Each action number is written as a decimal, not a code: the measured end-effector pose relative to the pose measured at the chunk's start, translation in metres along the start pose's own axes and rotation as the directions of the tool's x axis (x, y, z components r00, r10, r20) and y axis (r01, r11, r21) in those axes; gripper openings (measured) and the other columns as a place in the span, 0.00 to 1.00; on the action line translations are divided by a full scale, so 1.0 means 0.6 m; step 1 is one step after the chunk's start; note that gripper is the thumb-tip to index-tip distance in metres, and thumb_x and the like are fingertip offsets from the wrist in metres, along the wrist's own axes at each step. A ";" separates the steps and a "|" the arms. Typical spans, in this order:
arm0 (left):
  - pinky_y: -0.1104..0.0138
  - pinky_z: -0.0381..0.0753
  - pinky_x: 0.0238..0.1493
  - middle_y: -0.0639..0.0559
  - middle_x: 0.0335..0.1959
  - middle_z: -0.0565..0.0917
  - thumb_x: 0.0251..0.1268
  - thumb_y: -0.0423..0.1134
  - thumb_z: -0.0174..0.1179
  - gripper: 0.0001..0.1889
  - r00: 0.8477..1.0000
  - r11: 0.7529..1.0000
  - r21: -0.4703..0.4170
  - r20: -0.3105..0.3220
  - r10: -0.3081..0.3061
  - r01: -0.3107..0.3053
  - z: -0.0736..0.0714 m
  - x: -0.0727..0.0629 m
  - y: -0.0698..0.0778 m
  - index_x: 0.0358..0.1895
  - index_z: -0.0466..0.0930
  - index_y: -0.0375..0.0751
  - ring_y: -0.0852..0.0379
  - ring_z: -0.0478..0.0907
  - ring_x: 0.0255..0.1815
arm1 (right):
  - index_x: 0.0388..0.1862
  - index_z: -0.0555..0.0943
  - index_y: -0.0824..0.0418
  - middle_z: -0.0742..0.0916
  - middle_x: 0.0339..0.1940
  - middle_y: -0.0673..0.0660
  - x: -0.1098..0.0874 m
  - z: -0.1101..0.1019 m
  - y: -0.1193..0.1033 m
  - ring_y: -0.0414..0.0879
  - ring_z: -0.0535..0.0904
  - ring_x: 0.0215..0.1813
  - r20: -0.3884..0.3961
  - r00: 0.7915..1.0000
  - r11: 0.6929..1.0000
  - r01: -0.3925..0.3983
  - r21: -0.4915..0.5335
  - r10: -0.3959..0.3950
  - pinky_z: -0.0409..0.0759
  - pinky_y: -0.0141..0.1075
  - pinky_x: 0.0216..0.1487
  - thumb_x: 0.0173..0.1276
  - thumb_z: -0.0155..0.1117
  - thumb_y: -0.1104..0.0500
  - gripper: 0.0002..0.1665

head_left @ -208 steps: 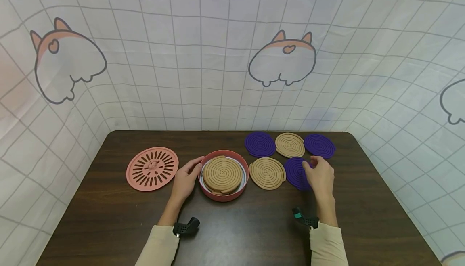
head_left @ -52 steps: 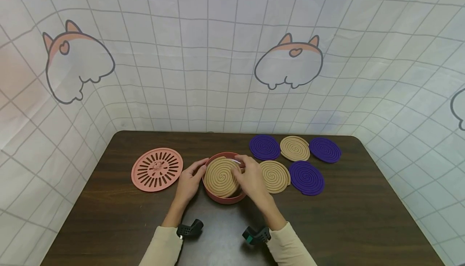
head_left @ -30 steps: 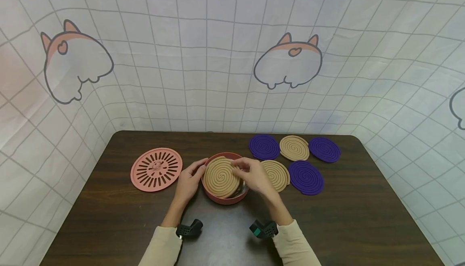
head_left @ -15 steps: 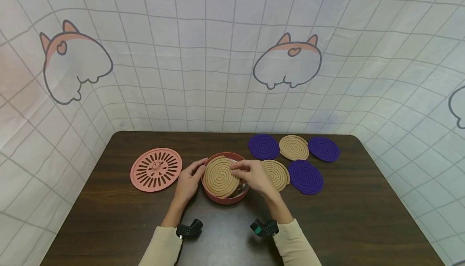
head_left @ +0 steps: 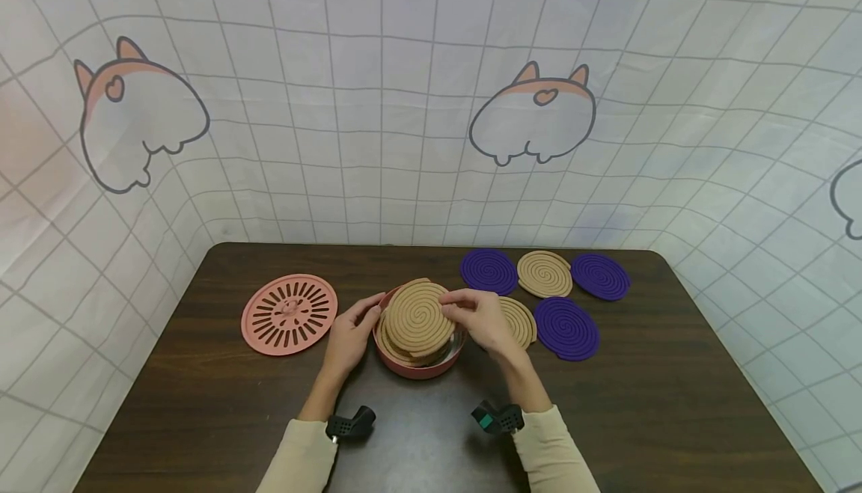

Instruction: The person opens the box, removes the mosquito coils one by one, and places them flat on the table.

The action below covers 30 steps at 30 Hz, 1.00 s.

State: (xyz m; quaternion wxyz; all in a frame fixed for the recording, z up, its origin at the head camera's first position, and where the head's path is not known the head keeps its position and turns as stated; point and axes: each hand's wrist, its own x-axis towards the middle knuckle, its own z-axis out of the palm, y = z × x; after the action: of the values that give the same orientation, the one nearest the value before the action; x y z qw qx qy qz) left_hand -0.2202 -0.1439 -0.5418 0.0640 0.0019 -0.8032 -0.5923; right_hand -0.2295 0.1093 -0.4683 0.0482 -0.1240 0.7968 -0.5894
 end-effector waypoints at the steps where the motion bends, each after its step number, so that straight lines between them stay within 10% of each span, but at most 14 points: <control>1: 0.51 0.74 0.67 0.54 0.61 0.84 0.75 0.51 0.56 0.16 1.000 1.000 0.000 -0.001 0.001 -0.001 0.000 0.000 0.000 0.61 0.83 0.60 0.53 0.78 0.66 | 0.48 0.87 0.68 0.89 0.36 0.66 -0.001 -0.003 -0.001 0.42 0.79 0.29 -0.009 1.000 1.000 0.001 0.004 -0.001 0.81 0.37 0.32 0.67 0.68 0.64 0.13; 30: 0.51 0.73 0.68 0.54 0.61 0.84 0.75 0.50 0.57 0.16 1.000 1.000 -0.008 -0.008 0.012 -0.012 0.001 -0.002 0.004 0.60 0.83 0.58 0.53 0.78 0.66 | 0.55 0.84 0.67 0.89 0.43 0.57 -0.014 -0.096 0.000 0.40 0.85 0.36 -0.194 0.969 0.982 -0.124 0.139 0.150 0.86 0.35 0.41 0.69 0.67 0.62 0.17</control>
State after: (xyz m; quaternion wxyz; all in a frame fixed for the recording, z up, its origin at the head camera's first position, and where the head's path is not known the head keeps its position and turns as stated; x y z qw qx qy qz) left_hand -0.2188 -0.1422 -0.5396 0.0708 -0.0008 -0.8006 -0.5950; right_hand -0.2343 0.1647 -0.4517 0.0147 -0.0041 0.7654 -0.6434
